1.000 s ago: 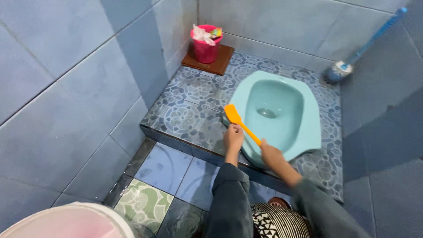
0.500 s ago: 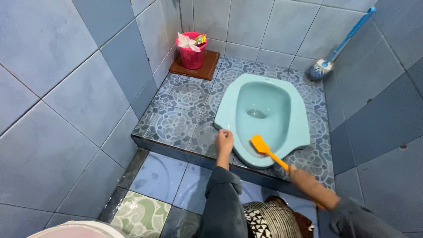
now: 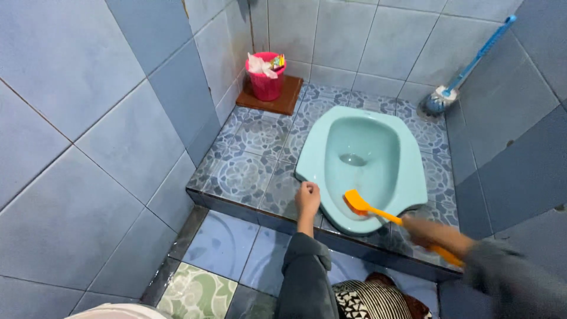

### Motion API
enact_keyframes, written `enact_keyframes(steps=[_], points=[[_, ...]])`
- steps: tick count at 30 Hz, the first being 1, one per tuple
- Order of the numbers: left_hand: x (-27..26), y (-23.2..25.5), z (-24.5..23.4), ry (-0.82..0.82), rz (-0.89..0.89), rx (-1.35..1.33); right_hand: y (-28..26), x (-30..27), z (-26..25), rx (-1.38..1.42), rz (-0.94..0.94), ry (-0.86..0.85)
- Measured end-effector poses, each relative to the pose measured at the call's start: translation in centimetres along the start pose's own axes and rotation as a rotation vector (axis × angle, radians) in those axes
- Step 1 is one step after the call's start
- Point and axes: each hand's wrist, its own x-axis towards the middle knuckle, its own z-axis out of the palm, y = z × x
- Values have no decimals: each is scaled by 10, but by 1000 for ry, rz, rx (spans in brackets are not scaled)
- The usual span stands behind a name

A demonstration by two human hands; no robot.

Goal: Cleaning a squat toilet and the surrounding bathroom floor using a brush and water from a bucket.

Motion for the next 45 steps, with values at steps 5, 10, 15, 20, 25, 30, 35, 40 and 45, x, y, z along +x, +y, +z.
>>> enact_keyframes(steps=[5, 10, 15, 20, 25, 30, 35, 40, 45], points=[[-2, -1, 6, -11, -3, 11, -56, -24, -12, -537, -44, 31], [-6, 19, -7, -95, -41, -28, -56, 34, -1, -521, -76, 126], [8, -15, -11, -33, 7, -2, -82, -50, -30, -415, 12, 82], [10, -15, -9, 16, -2, 10, -21, -10, -24, -672, -93, 112], [-12, 20, -22, -25, 25, 5, -24, 113, 24, -779, -237, 652], [-7, 11, -39, -73, 63, 94, 28, 227, 27, -803, -348, 722], [6, -10, -29, -21, 2, 62, 70, 155, -7, -1307, -521, 441], [-9, -8, -2, -24, 66, 105, -11, 86, 4, -703, -141, 385], [-14, 11, 2, -105, 94, 56, -66, 92, 23, -582, -147, 289]])
